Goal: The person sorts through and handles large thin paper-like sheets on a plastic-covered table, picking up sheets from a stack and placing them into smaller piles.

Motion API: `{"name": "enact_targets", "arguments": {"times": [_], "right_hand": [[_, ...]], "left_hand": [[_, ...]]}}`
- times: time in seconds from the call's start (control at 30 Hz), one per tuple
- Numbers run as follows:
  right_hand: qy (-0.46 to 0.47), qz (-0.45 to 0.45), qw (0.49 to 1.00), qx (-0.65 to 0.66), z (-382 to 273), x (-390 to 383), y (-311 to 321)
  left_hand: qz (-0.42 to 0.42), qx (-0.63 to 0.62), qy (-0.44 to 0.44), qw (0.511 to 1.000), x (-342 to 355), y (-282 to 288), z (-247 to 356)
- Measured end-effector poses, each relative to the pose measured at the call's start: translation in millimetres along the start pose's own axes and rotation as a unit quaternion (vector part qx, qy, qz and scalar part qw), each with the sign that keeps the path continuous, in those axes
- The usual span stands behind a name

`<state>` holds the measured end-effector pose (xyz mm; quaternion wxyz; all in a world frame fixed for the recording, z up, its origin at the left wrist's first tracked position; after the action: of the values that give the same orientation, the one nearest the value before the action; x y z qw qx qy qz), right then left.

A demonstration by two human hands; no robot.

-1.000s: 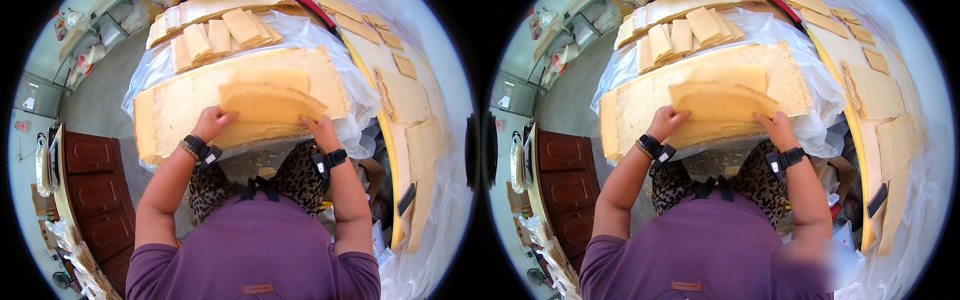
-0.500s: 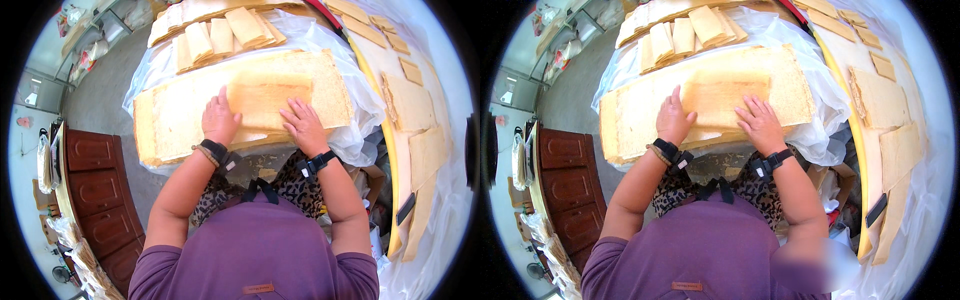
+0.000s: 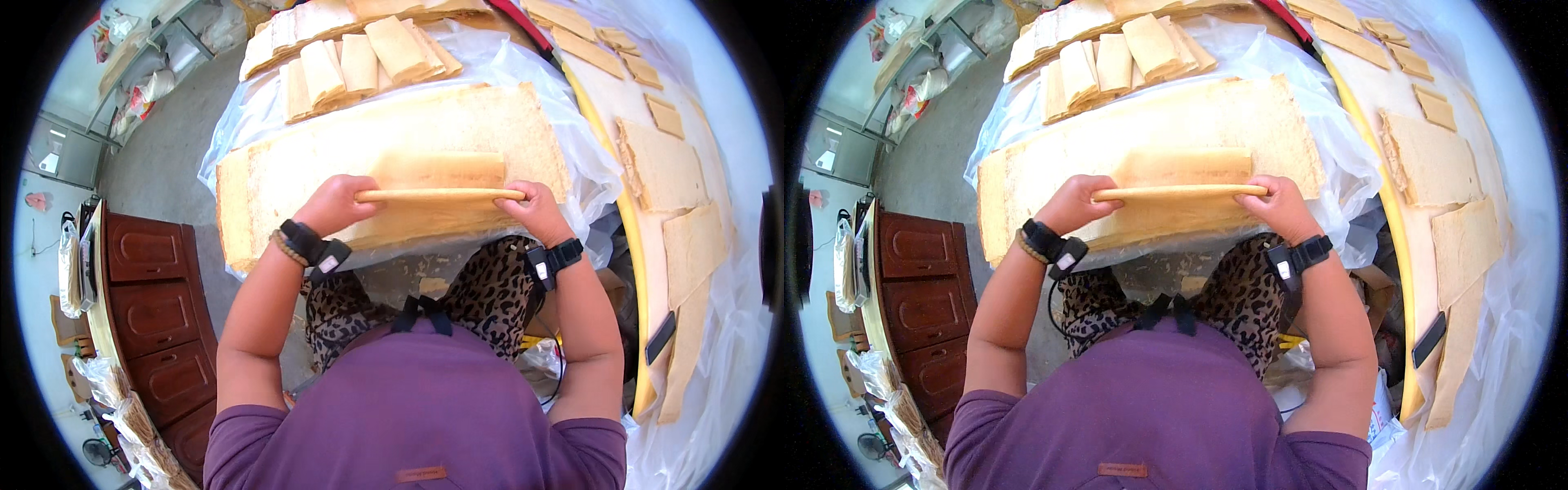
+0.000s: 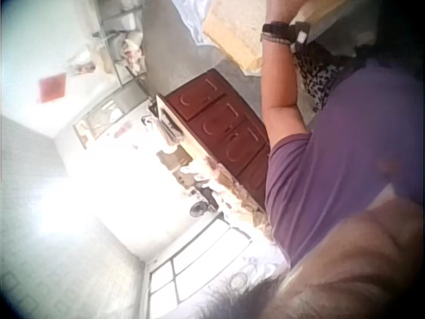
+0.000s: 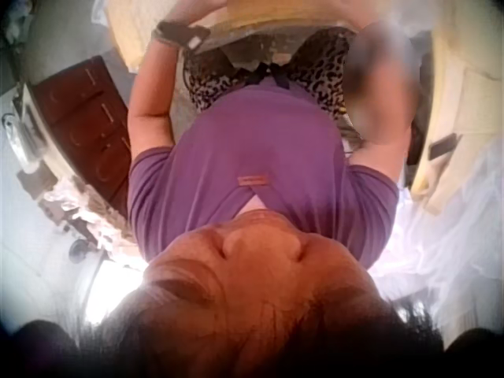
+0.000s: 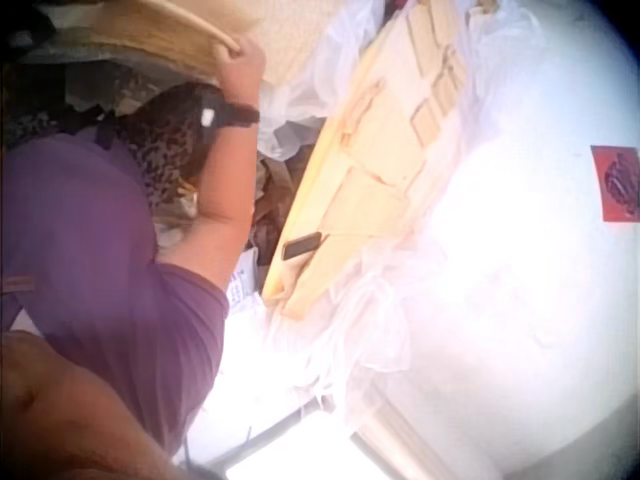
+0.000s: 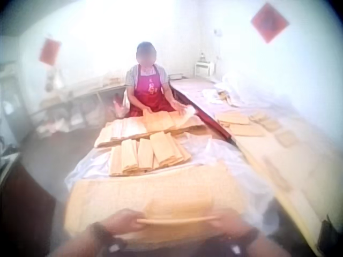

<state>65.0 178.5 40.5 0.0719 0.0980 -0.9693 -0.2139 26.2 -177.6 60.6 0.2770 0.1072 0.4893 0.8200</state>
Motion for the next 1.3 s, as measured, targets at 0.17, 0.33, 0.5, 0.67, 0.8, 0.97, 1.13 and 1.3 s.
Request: {"name": "enact_targets", "arguments": {"times": [0.17,0.33,0.5,0.67,0.8,0.97,1.13,1.3], "right_hand": [[-0.129,0.144,0.966,0.171,16.5,13.9,-14.1],[-0.13,0.182,0.974,-0.027,15.3,34.1,-23.4],[-0.13,0.189,0.955,-0.187,16.0,40.7,-27.5],[-0.236,0.176,0.923,-0.247,-19.3,45.8,-32.7],[0.14,0.19,0.897,-0.374,-24.2,36.3,-61.3],[0.103,0.009,0.931,-0.351,-3.1,31.9,-74.1],[0.097,-0.001,0.931,-0.351,-10.8,30.4,-68.2],[0.042,0.13,0.988,-0.074,-3.4,3.0,-25.8]], "left_hand": [[0.056,-0.279,0.21,0.935,-1.3,-39.3,-38.7],[0.148,-0.019,0.284,0.947,14.9,-49.6,-13.4],[0.237,0.25,0.257,0.903,23.3,-44.7,27.5],[0.112,0.261,-0.029,0.958,31.2,-69.7,61.4],[0.116,0.278,-0.042,0.953,31.6,-70.8,58.0],[0.11,0.287,-0.017,0.952,24.4,-60.0,31.7],[0.099,0.309,-0.045,0.945,26.2,-51.8,21.6],[0.057,0.317,-0.059,0.945,18.1,-24.1,0.9]]}}
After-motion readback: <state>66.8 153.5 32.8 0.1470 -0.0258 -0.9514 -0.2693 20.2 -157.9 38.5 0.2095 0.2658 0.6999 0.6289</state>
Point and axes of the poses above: each hand's wrist, its own x-axis towards the middle knuckle, its own y-axis out of the back of the hand, z = x × y, the point moved 2 cm from there along x, towards the middle knuckle, and after that the axes turned 14 degrees about x, right-handed, at the moved point
